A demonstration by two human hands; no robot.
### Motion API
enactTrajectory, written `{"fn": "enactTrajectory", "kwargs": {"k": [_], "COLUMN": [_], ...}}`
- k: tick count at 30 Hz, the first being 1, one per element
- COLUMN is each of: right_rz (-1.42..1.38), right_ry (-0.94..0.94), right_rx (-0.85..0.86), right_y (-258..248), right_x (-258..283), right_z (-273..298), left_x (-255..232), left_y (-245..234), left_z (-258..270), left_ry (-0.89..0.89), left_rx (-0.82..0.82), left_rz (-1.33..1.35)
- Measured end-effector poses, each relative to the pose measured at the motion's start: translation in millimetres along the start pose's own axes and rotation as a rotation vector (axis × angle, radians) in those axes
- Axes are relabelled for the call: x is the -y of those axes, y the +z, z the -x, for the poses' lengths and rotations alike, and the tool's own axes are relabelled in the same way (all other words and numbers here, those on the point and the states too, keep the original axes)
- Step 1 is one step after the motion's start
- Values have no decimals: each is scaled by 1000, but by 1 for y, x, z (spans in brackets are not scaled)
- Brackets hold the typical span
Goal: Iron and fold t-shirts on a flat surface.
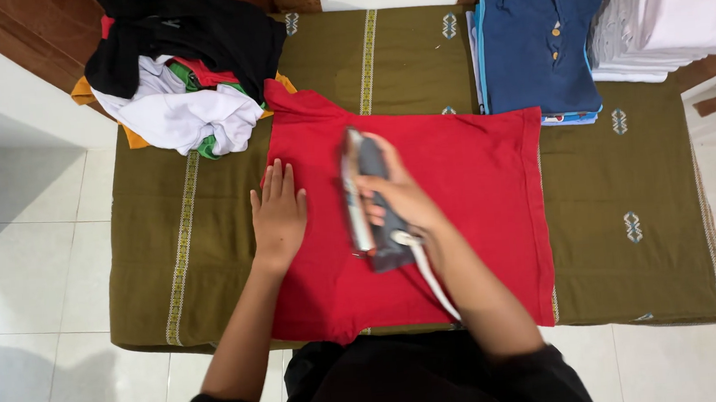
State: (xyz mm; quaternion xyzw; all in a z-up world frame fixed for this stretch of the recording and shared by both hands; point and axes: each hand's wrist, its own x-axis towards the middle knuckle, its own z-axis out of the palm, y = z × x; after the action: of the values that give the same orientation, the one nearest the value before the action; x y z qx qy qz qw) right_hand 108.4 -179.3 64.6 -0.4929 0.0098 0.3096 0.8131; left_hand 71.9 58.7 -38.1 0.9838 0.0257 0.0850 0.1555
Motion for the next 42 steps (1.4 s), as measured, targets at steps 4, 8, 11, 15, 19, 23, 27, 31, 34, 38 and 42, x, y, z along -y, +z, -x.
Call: {"fn": "enactTrajectory", "kwargs": {"k": [4, 8, 11, 15, 19, 23, 27, 31, 34, 38, 42], "right_rz": [33, 191, 259, 323, 324, 296, 311, 248, 125, 100, 270], "right_ry": [2, 110, 70, 12, 21, 35, -11, -38, -89, 51, 77], "right_rx": [140, 277, 268, 170, 76, -100, -220, -268, -227, 21, 87], "right_y": [48, 66, 60, 33, -18, -55, -72, -74, -55, -2, 35], "right_x": [-6, 0, -1, 10, 37, 60, 61, 46, 32, 8, 3], "right_z": [-42, -55, -54, -36, 4, 43, 65, 58, 45, 24, 15], "left_x": [-14, -17, -17, -9, -16, -19, -10, -7, -15, -43, -48], "left_y": [-40, -45, -38, -5, 1, 0, 10, 19, 27, 17, 13], "left_z": [-3, -11, -26, -45, -45, -45, -54, -67, -69, -66, -55], "left_ry": [-78, -112, -73, 236, 345, 342, 271, 199, 151, 113, 80], "left_rx": [34, -80, -82, 91, 108, 62, -27, -80, -82, -1, 72], "left_rz": [346, 909, 1018, 508, 216, 67, 42, 10, 18, 500, 954]}}
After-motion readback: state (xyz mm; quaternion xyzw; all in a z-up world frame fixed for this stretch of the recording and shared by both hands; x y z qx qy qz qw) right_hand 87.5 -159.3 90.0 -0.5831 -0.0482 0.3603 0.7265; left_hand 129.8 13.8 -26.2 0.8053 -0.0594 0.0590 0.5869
